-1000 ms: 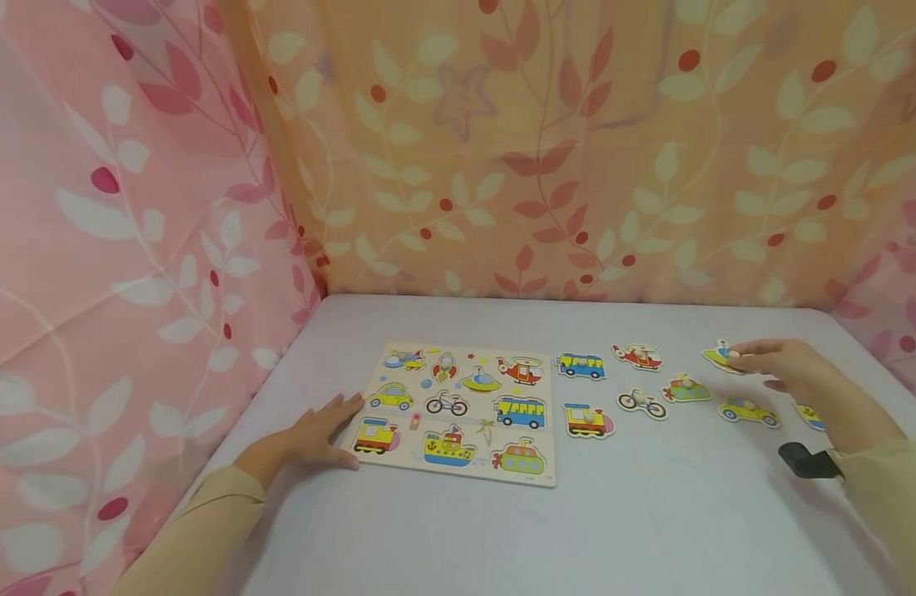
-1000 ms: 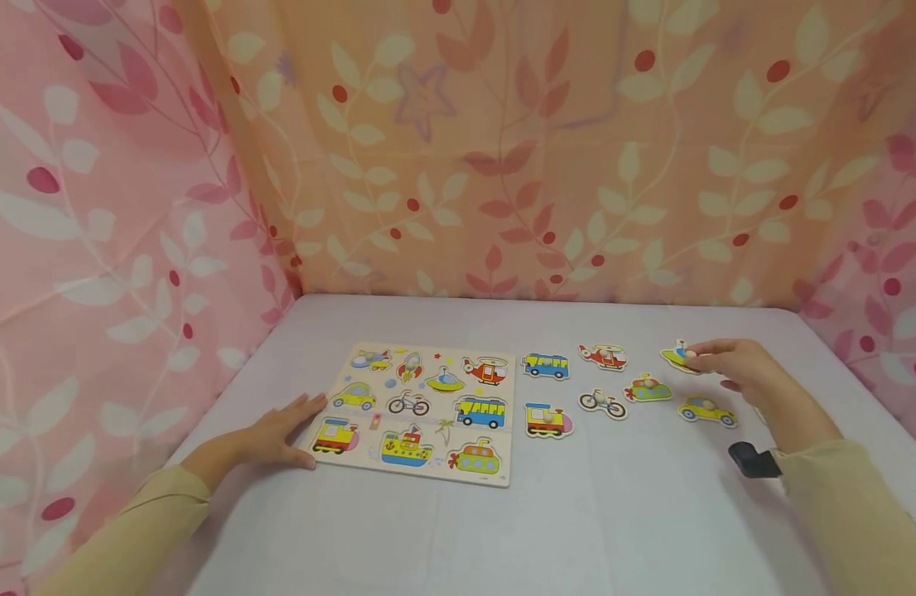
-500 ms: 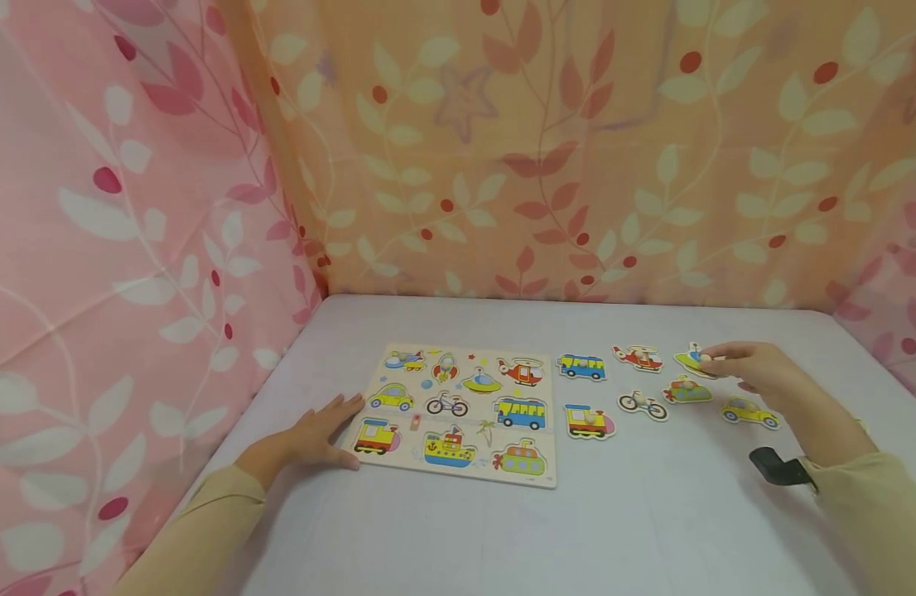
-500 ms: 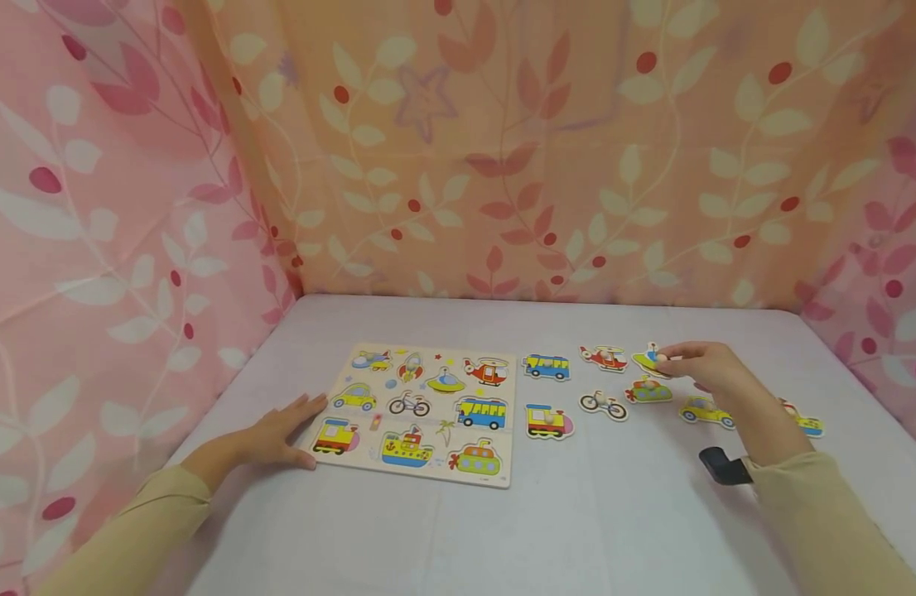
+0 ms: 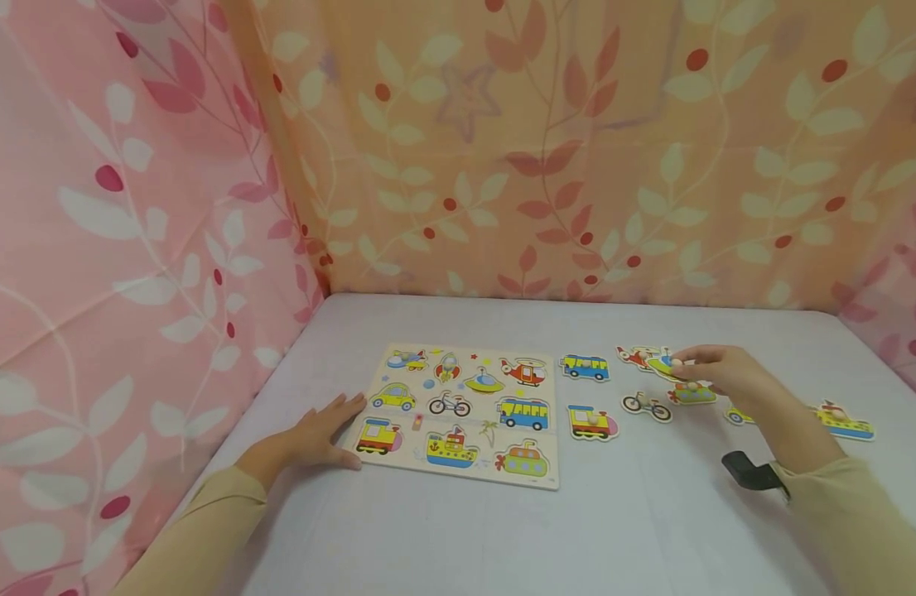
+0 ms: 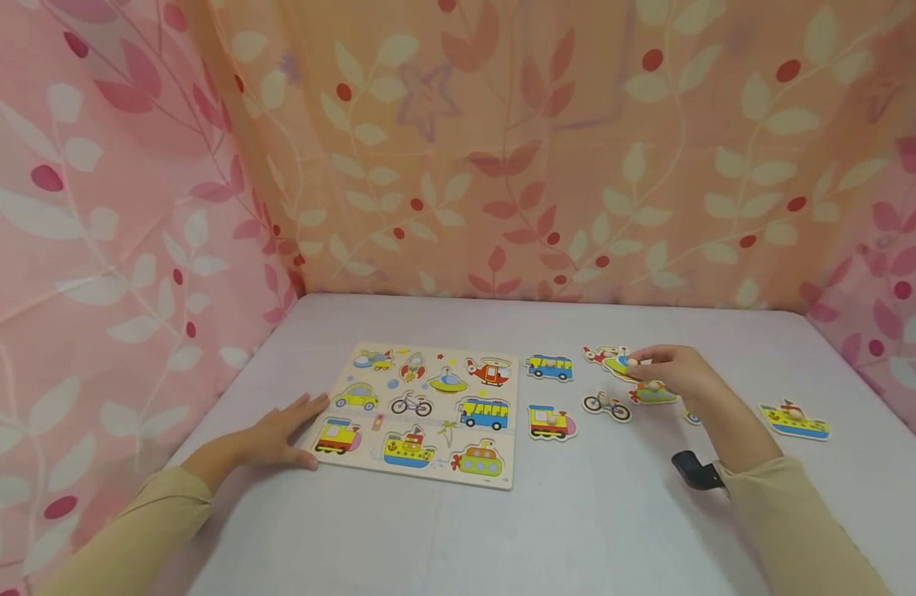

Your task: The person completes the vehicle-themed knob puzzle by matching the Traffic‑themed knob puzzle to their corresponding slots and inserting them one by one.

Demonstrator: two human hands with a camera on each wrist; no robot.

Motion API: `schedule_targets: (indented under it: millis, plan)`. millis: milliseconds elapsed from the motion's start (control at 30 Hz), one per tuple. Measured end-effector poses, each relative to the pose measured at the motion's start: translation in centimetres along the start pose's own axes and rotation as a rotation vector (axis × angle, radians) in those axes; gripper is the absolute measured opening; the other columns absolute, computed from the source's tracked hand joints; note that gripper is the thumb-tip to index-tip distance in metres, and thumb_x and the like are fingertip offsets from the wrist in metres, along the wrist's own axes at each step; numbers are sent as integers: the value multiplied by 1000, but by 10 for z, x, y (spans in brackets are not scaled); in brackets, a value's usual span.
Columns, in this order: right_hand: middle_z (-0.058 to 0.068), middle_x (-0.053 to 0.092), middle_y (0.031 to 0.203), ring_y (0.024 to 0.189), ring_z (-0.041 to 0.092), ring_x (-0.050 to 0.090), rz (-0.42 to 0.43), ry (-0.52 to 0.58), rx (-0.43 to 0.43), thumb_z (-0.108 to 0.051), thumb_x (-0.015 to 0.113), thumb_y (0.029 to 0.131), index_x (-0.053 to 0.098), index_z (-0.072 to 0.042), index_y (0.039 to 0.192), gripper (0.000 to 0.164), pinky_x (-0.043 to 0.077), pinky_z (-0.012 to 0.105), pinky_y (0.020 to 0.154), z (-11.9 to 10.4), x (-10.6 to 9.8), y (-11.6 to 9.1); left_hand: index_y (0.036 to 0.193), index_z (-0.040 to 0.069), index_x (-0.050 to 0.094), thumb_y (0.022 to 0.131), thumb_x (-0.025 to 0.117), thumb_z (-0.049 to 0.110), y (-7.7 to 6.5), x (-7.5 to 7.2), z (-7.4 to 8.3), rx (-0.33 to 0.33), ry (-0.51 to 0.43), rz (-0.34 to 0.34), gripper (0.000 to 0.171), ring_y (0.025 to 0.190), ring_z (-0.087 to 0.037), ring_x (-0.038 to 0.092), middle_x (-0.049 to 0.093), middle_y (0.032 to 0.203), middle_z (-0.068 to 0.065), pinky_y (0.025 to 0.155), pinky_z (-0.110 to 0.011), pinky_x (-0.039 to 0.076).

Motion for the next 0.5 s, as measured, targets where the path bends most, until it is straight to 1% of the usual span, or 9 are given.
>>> schedule_targets:
  millis: [100,167,200,233,500]
  plan:
    - [22,59,123,129,50,32,-4,4,9,-30,65,94,48,10,131,58,29,65,104,-4,7,2,153,5,25,73,81,48,0,0,0,-3,-2,1,107,145,-42,7,20,159,-18,110,-67,4]
    - [30,47,135,130,51,29,-6,3,14,-31,66,93,47,9,132,60,28,65,105,-6,11,3,153,5,25,73,81,48,0,-1,0,-5,-2,1,108,145,-42,7,20,159,-18,110,-67,3]
    - [32,42,139,131,51,29,-8,2,16,-32,66,93,47,9,133,60,28,64,105,-8,13,3,153,5,24,73,81,48,1,-1,0,-5,-2,1,108,145,-42,7,20,159,-18,110,-67,3]
    - [34,39,141,131,51,29,-7,-2,20,-32,66,93,46,9,133,61,29,64,105,-9,15,4,153,5,25,73,81,48,1,-1,0,-3,-1,3,108,145,-42,7,20,159,-17,110,-67,3]
    - [33,34,143,128,50,30,-1,-4,41,-31,65,93,45,8,135,60,30,67,102,-18,28,7,153,4,26,71,82,47,2,-1,1,6,2,9,108,145,-43,8,21,158,-18,109,-69,4]
Point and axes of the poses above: each hand's wrist, its own y-axis towards the middle knuckle, its own x-axis out of the palm, z = x × y, the point moved 5 cm from there along y, towards the middle knuckle
